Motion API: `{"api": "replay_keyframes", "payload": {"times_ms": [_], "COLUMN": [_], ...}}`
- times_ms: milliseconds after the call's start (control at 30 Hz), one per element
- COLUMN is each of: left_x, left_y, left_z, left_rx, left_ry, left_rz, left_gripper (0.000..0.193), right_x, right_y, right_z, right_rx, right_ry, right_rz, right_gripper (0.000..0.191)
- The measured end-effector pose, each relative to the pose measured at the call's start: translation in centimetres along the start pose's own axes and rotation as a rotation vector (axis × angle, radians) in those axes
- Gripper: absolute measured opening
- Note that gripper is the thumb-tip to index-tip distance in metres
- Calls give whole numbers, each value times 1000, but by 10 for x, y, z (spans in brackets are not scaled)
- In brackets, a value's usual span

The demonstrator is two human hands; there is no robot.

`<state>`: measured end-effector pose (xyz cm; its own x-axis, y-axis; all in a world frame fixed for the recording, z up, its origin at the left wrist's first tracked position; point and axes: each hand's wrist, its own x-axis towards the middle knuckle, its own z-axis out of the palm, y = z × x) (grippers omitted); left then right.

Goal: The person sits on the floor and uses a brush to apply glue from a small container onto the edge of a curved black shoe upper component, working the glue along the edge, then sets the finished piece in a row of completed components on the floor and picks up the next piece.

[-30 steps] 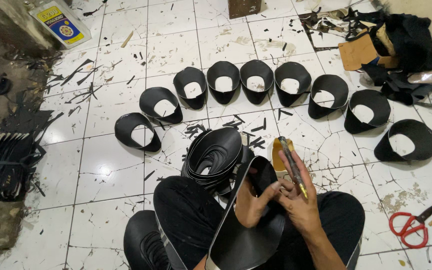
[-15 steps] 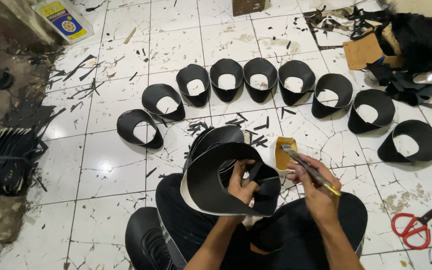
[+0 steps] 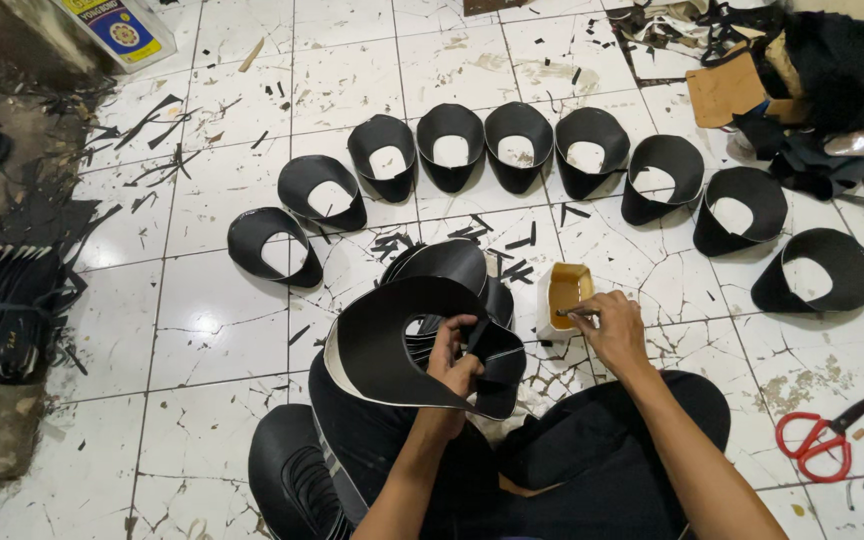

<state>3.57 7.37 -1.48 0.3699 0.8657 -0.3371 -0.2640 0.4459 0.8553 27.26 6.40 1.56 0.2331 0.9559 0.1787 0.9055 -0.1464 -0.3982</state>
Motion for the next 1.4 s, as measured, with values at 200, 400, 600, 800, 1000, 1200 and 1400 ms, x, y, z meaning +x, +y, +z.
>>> {"api": "replay_keyframes", "payload": {"times_ms": [200,400,600,800,1000,1200,1400], "left_x": [6,10,11,3,10,1,2], "left_y": [-2,5,11,5,1,2,3], "left_z": [-12,-18,-4,9,10,9,9], "left_rx": [45,41,118,297,249,221,169], "left_ry": [20,2,-74,-158,-123,-156,-101], "left_rz": [65,4,61,144,369,510,319], "left_gripper": [62,62,64,56,59,61,68], "right_x": [-5,-21,-53,-36,-29,-41,-44], "right_y": [13,14,-28,-60,-58,-59,-63], "right_z": [-9,-39,-70,-45,-54,-54,-51], "right_rx": [73,2,425,151,416,209,502], "right_ry": [88,-364,-75,-38,-495,46,-264], "right_rz": [43,235,-518,-841,-381,-656,-227], "right_gripper": [18,26,34,38,26,35,16]}}
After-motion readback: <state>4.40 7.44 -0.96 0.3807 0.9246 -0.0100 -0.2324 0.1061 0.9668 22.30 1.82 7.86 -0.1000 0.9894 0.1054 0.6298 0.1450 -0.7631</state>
